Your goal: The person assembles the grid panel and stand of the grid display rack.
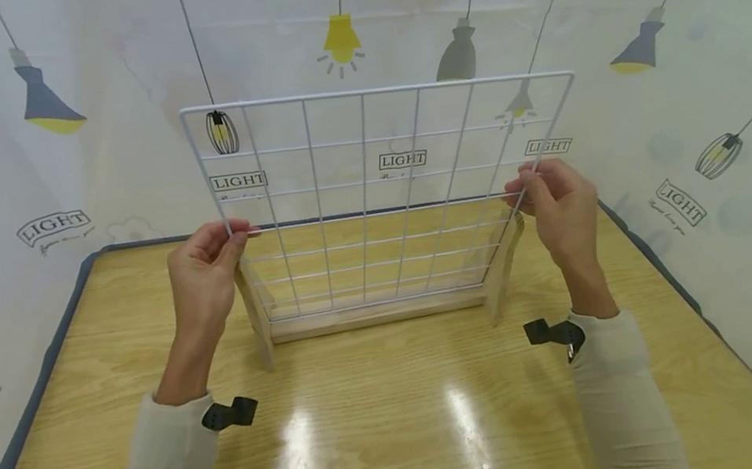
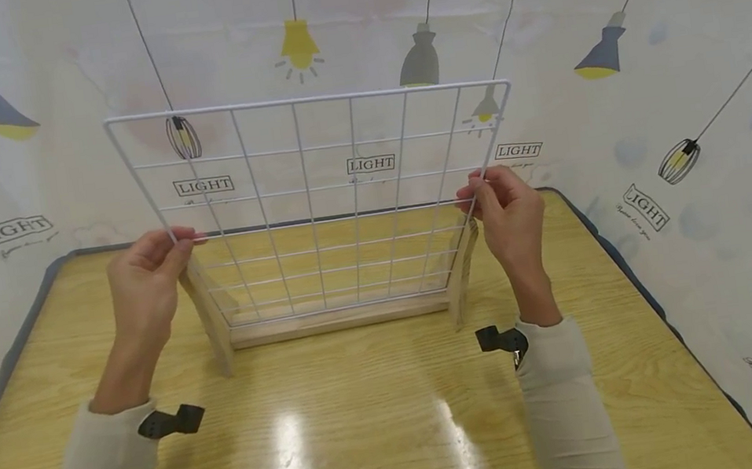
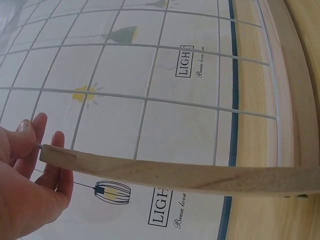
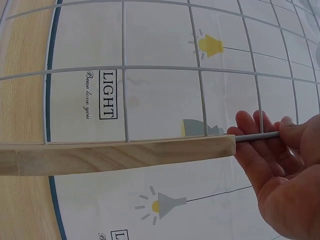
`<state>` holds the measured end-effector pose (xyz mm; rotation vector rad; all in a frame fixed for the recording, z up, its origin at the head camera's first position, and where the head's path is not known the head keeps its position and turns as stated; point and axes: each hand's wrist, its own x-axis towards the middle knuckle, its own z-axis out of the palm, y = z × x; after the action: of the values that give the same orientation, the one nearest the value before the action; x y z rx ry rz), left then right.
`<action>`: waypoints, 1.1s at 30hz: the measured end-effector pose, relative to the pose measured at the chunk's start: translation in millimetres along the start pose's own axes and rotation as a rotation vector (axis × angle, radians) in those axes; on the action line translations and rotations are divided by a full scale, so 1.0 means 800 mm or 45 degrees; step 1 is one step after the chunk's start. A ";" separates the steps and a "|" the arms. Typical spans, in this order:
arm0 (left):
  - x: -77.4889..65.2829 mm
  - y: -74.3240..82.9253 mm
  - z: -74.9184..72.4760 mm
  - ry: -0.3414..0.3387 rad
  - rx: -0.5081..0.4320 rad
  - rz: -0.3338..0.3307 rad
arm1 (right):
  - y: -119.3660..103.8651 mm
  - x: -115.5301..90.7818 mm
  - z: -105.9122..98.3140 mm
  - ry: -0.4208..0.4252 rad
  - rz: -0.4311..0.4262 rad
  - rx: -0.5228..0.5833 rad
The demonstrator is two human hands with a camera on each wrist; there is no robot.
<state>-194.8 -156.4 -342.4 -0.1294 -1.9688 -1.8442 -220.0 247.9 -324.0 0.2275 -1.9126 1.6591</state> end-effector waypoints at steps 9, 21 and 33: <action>0.000 -0.003 -0.002 -0.038 0.035 0.001 | 0.004 -0.003 0.001 0.004 -0.025 -0.102; -0.007 -0.008 -0.001 -0.046 0.045 -0.019 | 0.013 -0.007 -0.002 0.019 -0.039 -0.174; -0.003 -0.008 -0.005 -0.054 0.039 0.034 | 0.018 -0.005 0.000 -0.017 -0.075 -0.033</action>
<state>-194.3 -160.9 -349.4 -0.1860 -2.0131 -1.8078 -223.6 250.0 -338.4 0.2825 -1.9180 1.5970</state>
